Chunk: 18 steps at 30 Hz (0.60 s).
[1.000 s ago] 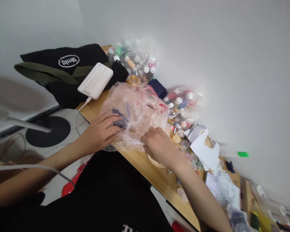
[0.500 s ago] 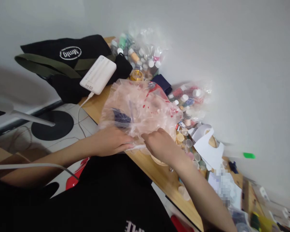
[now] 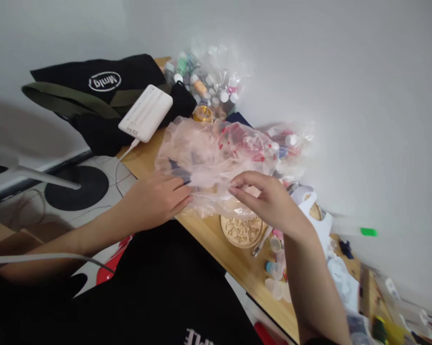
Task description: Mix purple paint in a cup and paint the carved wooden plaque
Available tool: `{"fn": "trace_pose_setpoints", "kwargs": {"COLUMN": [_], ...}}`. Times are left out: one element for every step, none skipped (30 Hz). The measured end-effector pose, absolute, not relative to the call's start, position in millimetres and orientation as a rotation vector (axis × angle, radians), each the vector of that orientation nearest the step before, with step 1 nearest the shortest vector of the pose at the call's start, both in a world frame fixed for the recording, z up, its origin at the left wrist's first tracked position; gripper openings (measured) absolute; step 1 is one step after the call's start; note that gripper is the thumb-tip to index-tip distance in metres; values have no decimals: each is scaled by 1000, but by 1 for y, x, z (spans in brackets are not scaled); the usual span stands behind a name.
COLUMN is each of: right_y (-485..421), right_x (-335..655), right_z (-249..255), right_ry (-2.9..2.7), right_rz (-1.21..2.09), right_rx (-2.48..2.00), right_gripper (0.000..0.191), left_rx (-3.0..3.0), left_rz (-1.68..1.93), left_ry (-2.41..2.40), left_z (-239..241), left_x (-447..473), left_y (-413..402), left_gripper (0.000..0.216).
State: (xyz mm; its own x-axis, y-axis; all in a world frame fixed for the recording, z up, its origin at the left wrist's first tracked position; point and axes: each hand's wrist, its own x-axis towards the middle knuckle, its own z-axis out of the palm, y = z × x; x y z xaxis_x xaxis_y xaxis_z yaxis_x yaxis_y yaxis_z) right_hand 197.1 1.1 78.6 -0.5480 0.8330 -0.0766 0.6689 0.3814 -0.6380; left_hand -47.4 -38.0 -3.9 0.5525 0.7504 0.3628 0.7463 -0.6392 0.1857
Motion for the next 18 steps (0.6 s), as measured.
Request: {"fn": "trace_pose_setpoints", "kwargs": {"right_y": [1, 0, -1, -2, -3, -3, -2, -1, -1, -1, -2, -4, -8, -14, -21, -29, -38, -47], "right_x": [199, 201, 201, 202, 203, 205, 209, 214, 222, 231, 241, 253, 265, 279, 293, 308, 324, 340], "right_z": [83, 85, 87, 87, 88, 88, 90, 93, 96, 102, 108, 114, 121, 126, 131, 134, 136, 135], "right_ry": [-2305, -2229, -2151, -2068, -1984, -1902, -1826, -1760, -1704, -1657, -1617, -1578, -1540, -1505, -1475, -1446, -1418, -1384], "right_rz": [960, 978, 967, 929, 875, 814, 755, 704, 660, 615, 563, 501, 433, 362, 289, 211, 128, 44], "right_rx": [-1275, -1231, -1202, -1185, -1176, -1169, -1163, -1160, -1157, -1152, -1152, -1157, -1171, -1197, -1236, -1296, -1394, -1520], "right_gripper": [8, 9, 9, 9, 10, 10, 11, 12, 12, 12, 12, 11, 11, 11, 12, 15, 18, 21], "left_rx": [2746, 2728, 2716, 2714, 2715, 2720, 2720, 2712, 2718, 2736, 2747, 2759, 2769, 2764, 2748, 2697, 2682, 2683], "left_rz": [670, 678, 680, 689, 706, 729, 775, 811, 832, 865, 889, 898, 927, 960, 971, 1011, 1029, 1005], "left_ry": [1357, 1391, 1423, 1452, 1484, 1509, 1534, 1562, 1559, 1529, 1466, 1398, 1340, 1303, 1283, 1307, 1298, 1288], "left_z": [-1, 0, 1, 0, -1, -3, -7, -10, -15, -19, -24, -29, -35, -40, -46, -51, -56, -61], "left_x": [-47, -46, -46, -46, -47, -48, -49, -50, -50, -50, -49, -48, -46, -44, -43, -43, -45, -47], "left_y": [-38, -37, -36, -34, -33, -31, -29, -27, -25, -22, -20, -19, -18, -17, -17, -16, -13, -9], "left_gripper": [39, 39, 39, 40, 41, 44, 47, 51, 54, 56, 61, 72, 80, 84, 87, 90, 94, 97]}}
